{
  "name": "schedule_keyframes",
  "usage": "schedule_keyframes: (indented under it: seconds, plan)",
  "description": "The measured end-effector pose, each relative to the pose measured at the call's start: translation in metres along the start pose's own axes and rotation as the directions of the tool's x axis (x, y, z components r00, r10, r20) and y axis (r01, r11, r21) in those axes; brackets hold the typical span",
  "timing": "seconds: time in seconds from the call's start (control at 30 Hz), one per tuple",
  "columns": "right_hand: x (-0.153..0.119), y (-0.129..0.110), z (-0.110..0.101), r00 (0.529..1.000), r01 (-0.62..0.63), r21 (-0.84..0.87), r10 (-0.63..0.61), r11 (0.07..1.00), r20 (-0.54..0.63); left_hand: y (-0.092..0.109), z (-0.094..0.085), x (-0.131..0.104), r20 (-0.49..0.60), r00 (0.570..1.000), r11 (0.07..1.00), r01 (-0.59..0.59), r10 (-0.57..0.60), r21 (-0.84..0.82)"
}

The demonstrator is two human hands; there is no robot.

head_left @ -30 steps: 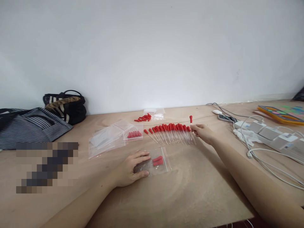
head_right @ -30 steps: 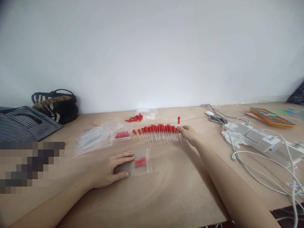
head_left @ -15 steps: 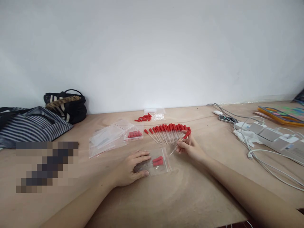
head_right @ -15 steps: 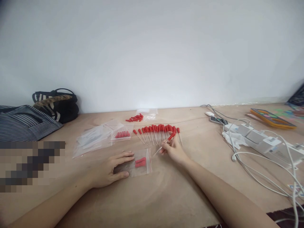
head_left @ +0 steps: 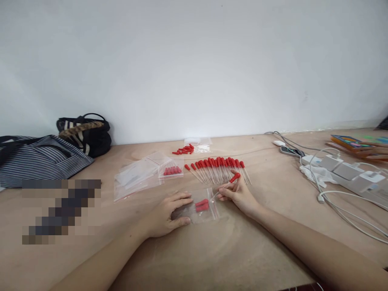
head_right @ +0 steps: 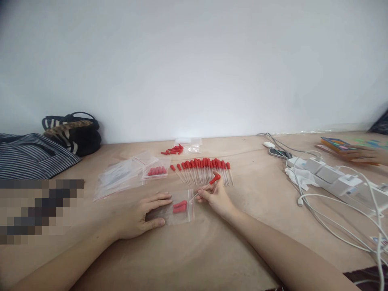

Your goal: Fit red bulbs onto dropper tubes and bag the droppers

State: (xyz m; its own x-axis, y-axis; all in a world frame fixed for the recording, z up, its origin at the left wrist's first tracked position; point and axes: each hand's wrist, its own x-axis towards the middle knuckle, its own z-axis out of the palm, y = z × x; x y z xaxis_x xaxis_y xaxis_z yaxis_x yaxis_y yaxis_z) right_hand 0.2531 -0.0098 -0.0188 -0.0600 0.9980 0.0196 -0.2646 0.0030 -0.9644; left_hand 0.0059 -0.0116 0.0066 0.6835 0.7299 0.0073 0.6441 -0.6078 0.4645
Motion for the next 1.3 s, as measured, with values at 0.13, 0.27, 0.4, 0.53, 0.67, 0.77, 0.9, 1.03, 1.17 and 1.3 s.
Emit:
schedule_keyframes:
  seconds: [0.13,0.27,0.4,0.53,0.67,0.77,0.9,1.03,1.17,1.3]
  plan:
    - [0.007,0.000,-0.004,0.996,0.002,0.006,-0.002,1.000,-0.094,-0.001,0.000,0.000,-0.010,1.000,1.000,-0.010,0.010,-0.009]
    - [0.013,0.000,-0.010,0.979,0.011,-0.028,-0.016,1.000,-0.203,-0.002,0.001,-0.001,-0.018,1.000,1.000,-0.016,0.016,-0.020]
    - [0.014,-0.001,-0.012,0.981,0.015,-0.061,-0.026,0.998,-0.195,-0.002,0.001,-0.001,-0.011,1.000,1.000,-0.007,0.007,-0.009]
    - [0.011,-0.001,-0.009,0.981,0.031,-0.060,-0.042,0.998,-0.191,-0.002,0.001,0.000,-0.009,1.000,1.000,-0.009,0.009,-0.009]
    - [0.010,0.003,-0.003,0.989,-0.006,0.053,0.013,0.999,-0.144,-0.001,0.001,0.000,-0.021,1.000,1.000,-0.017,0.017,-0.013]
    - [0.009,0.006,0.000,0.996,-0.059,0.124,0.067,0.991,-0.066,-0.001,0.002,0.000,-0.029,1.000,1.000,-0.013,0.013,0.003]
    - [0.007,0.006,0.001,0.995,-0.095,0.029,0.096,0.995,-0.031,-0.001,0.002,0.000,-0.034,0.999,1.000,0.007,-0.006,0.019]
    - [0.006,0.003,-0.001,0.997,-0.074,-0.084,0.072,0.994,-0.029,-0.001,0.002,-0.001,-0.032,0.999,0.999,0.024,-0.023,0.030]
    - [0.006,0.003,0.003,0.995,-0.078,-0.209,0.089,0.975,0.047,-0.001,0.002,0.000,-0.010,0.998,0.997,0.058,-0.057,0.047]
    - [0.006,0.004,0.009,0.989,-0.046,-0.287,0.084,0.957,0.121,0.000,0.002,0.000,-0.012,0.998,0.997,0.060,-0.060,0.042]
